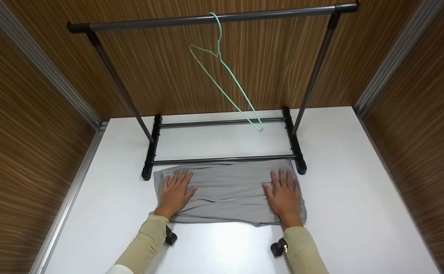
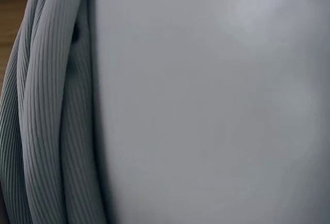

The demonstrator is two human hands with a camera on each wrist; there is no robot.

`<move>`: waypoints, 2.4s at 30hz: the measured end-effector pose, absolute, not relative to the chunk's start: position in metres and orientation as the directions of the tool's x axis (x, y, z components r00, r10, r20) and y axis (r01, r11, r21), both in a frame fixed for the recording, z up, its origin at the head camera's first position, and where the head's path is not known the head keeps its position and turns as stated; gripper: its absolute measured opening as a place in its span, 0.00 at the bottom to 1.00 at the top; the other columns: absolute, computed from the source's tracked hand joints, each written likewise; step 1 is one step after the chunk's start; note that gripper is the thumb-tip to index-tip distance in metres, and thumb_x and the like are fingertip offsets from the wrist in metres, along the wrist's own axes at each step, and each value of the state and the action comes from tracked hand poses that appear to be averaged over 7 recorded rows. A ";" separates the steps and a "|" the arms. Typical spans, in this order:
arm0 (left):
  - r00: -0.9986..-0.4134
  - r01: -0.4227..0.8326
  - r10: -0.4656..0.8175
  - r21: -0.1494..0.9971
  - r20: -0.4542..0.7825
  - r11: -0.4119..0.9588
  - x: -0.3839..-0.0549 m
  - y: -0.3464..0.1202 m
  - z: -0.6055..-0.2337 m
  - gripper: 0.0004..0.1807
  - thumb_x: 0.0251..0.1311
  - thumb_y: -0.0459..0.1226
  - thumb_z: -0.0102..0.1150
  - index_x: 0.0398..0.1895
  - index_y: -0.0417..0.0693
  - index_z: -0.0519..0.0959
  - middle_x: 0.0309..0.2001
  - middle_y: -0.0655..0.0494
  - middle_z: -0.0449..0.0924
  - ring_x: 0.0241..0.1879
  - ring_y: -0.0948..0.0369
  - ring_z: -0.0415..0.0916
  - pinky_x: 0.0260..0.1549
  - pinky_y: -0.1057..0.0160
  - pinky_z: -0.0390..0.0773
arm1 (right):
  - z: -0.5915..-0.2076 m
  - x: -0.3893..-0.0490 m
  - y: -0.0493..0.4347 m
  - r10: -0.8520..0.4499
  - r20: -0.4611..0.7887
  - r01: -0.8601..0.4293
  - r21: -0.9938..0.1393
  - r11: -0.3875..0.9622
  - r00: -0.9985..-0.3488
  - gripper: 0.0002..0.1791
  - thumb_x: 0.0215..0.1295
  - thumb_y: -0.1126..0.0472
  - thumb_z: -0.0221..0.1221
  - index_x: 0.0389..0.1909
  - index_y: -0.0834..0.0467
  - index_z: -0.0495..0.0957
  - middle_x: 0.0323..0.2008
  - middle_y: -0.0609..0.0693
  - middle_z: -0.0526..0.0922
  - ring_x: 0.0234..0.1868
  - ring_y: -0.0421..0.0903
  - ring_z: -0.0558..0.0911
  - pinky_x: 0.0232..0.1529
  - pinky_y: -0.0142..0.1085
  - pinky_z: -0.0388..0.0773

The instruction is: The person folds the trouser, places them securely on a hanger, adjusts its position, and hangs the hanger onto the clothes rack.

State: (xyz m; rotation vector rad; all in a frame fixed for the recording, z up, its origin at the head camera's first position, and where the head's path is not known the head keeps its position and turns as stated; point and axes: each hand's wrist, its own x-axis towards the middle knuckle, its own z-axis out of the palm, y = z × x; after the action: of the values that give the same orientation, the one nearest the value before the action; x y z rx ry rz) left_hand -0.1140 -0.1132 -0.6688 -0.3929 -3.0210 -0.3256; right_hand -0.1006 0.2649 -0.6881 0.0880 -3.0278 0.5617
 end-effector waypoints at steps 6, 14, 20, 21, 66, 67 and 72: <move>-0.981 0.187 0.170 0.209 0.098 0.960 -0.119 -0.110 -0.668 0.34 0.61 0.62 0.42 0.67 0.56 0.64 0.68 0.52 0.58 0.70 0.48 0.44 0.63 0.42 0.39 | -0.689 -0.103 0.272 0.066 0.037 0.048 -0.372 0.927 -0.997 0.38 0.68 0.37 0.38 0.71 0.57 0.52 0.71 0.61 0.46 0.71 0.60 0.42 0.64 0.57 0.37; -0.967 0.250 0.233 0.202 0.102 0.947 -0.136 -0.100 -0.669 0.33 0.61 0.62 0.41 0.67 0.60 0.63 0.68 0.55 0.58 0.69 0.49 0.47 0.62 0.41 0.40 | -0.681 -0.107 0.287 0.067 0.017 0.055 -0.380 0.923 -0.998 0.39 0.69 0.38 0.38 0.71 0.59 0.49 0.71 0.63 0.44 0.70 0.62 0.41 0.63 0.59 0.37; -0.959 0.269 0.244 0.198 0.142 0.943 -0.148 -0.094 -0.669 0.32 0.60 0.62 0.43 0.66 0.62 0.65 0.67 0.56 0.61 0.68 0.50 0.50 0.62 0.41 0.41 | -0.678 -0.112 0.295 0.050 0.004 0.045 -0.382 0.923 -0.999 0.38 0.69 0.39 0.37 0.71 0.59 0.47 0.71 0.63 0.43 0.70 0.62 0.40 0.63 0.59 0.36; -0.957 0.275 0.248 0.200 0.149 0.941 -0.149 -0.094 -0.669 0.32 0.60 0.61 0.44 0.66 0.62 0.66 0.67 0.56 0.61 0.68 0.50 0.51 0.62 0.41 0.41 | -0.679 -0.112 0.295 0.052 0.005 0.046 -0.384 0.922 -0.999 0.38 0.69 0.39 0.37 0.71 0.59 0.48 0.71 0.63 0.44 0.70 0.62 0.40 0.63 0.59 0.37; -0.955 0.279 0.241 0.243 0.172 0.929 -0.135 -0.090 -0.665 0.28 0.60 0.56 0.49 0.62 0.57 0.70 0.65 0.55 0.64 0.66 0.51 0.54 0.62 0.43 0.46 | -0.594 -0.108 0.320 0.120 0.018 0.065 -0.758 0.649 -0.993 0.18 0.70 0.58 0.49 0.51 0.66 0.75 0.46 0.64 0.79 0.43 0.49 0.79 0.44 0.37 0.73; -0.955 0.276 0.236 0.249 0.181 0.928 -0.135 -0.091 -0.664 0.27 0.60 0.55 0.50 0.61 0.56 0.71 0.64 0.54 0.65 0.66 0.51 0.54 0.62 0.43 0.47 | -0.580 -0.112 0.319 0.119 0.039 0.047 -0.764 0.643 -0.992 0.18 0.70 0.58 0.49 0.51 0.66 0.76 0.44 0.63 0.80 0.40 0.44 0.79 0.40 0.32 0.74; -0.961 0.248 0.198 0.293 0.192 0.923 -0.127 -0.102 -0.658 0.25 0.60 0.50 0.53 0.60 0.51 0.71 0.64 0.50 0.65 0.66 0.49 0.54 0.62 0.44 0.48 | -0.509 -0.135 0.308 0.077 0.189 -0.099 -0.772 0.628 -0.979 0.15 0.69 0.59 0.51 0.47 0.63 0.78 0.41 0.60 0.82 0.33 0.29 0.76 0.30 0.20 0.72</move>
State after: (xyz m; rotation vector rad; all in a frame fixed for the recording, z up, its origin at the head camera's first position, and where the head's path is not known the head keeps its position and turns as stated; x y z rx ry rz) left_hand -0.1270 -0.1022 -0.6580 -0.3411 -2.9239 -0.4762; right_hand -0.1354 0.3083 -0.5091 0.0183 -2.6460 1.2733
